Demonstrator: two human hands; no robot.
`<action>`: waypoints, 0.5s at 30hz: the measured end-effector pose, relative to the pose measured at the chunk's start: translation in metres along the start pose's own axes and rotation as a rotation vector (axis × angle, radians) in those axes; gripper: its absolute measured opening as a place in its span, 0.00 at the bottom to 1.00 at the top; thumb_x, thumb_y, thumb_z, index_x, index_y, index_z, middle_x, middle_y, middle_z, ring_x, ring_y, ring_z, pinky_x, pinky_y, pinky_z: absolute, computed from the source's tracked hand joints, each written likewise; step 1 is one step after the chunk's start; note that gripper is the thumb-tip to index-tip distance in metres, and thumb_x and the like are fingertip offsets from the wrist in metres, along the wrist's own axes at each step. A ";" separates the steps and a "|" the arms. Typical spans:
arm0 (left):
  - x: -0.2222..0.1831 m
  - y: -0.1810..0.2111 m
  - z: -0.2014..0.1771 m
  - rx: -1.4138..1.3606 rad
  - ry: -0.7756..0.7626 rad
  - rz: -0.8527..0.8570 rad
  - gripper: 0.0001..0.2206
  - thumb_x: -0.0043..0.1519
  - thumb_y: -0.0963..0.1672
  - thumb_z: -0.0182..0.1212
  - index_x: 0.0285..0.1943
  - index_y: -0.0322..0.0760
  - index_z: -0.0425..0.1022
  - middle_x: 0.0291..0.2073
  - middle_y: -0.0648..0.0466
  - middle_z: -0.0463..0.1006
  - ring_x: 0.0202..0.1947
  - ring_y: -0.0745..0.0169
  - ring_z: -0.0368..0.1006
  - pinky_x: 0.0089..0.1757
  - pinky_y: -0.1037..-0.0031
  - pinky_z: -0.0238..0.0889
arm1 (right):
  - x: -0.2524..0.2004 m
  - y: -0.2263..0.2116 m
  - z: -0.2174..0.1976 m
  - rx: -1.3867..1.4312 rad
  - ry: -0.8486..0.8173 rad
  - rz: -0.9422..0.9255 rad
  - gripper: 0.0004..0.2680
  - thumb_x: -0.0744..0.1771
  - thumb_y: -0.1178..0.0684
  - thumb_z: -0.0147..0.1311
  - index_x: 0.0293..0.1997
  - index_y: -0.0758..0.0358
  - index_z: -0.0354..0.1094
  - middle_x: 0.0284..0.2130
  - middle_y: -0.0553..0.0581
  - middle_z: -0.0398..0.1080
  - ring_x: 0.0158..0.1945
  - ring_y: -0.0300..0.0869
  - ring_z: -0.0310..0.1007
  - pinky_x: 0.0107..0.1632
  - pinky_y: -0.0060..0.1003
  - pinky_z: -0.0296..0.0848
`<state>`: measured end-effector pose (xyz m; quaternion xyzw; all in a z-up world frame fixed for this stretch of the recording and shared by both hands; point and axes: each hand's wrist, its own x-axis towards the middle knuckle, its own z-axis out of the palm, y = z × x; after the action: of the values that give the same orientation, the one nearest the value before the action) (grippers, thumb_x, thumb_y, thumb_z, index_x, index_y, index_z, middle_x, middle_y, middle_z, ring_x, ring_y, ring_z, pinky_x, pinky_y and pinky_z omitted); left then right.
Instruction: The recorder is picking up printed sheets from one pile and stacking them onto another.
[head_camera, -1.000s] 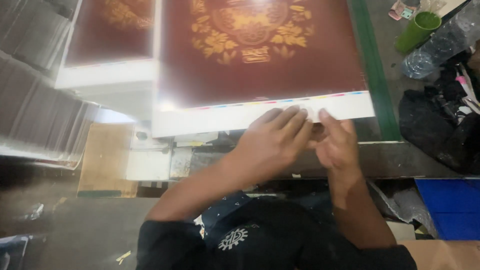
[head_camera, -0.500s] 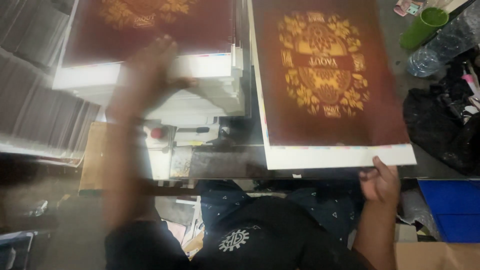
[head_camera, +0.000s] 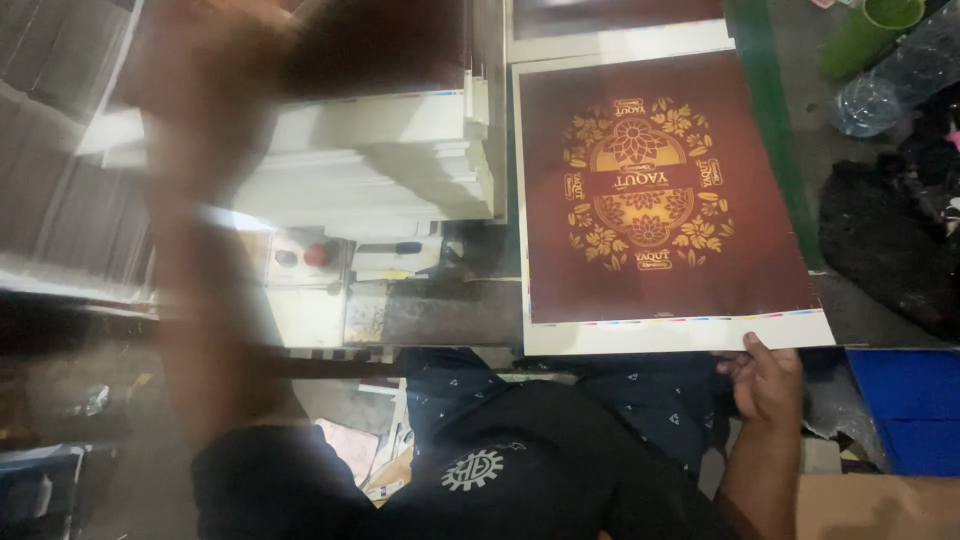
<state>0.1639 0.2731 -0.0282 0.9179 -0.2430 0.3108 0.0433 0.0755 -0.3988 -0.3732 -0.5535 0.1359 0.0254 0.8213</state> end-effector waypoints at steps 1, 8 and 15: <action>0.007 0.029 -0.011 0.001 -0.002 0.000 0.10 0.79 0.38 0.49 0.45 0.37 0.76 0.35 0.52 0.76 0.35 0.64 0.71 0.43 0.68 0.68 | 0.003 0.003 0.003 0.001 0.000 0.002 0.13 0.72 0.57 0.52 0.65 0.65 0.61 0.43 0.60 0.75 0.37 0.45 0.78 0.33 0.34 0.74; 0.010 0.149 -0.023 0.212 0.115 -0.030 0.06 0.77 0.40 0.58 0.44 0.40 0.72 0.27 0.55 0.73 0.24 0.66 0.69 0.27 0.72 0.63 | 0.051 0.013 0.027 -0.078 -0.095 -0.019 0.12 0.72 0.57 0.49 0.63 0.67 0.60 0.45 0.61 0.75 0.38 0.48 0.79 0.31 0.35 0.74; 0.013 0.183 -0.020 0.098 0.108 -0.057 0.04 0.74 0.43 0.61 0.50 0.38 0.73 0.44 0.50 0.82 0.44 0.55 0.82 0.38 0.67 0.74 | 0.118 -0.004 0.045 -0.062 -0.080 0.168 0.16 0.74 0.51 0.49 0.66 0.73 0.56 0.45 0.64 0.75 0.42 0.50 0.81 0.34 0.37 0.77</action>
<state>0.0753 0.1111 -0.0171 0.9074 -0.1985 0.3699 0.0199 0.1986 -0.3716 -0.3832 -0.5636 0.1482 0.1207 0.8036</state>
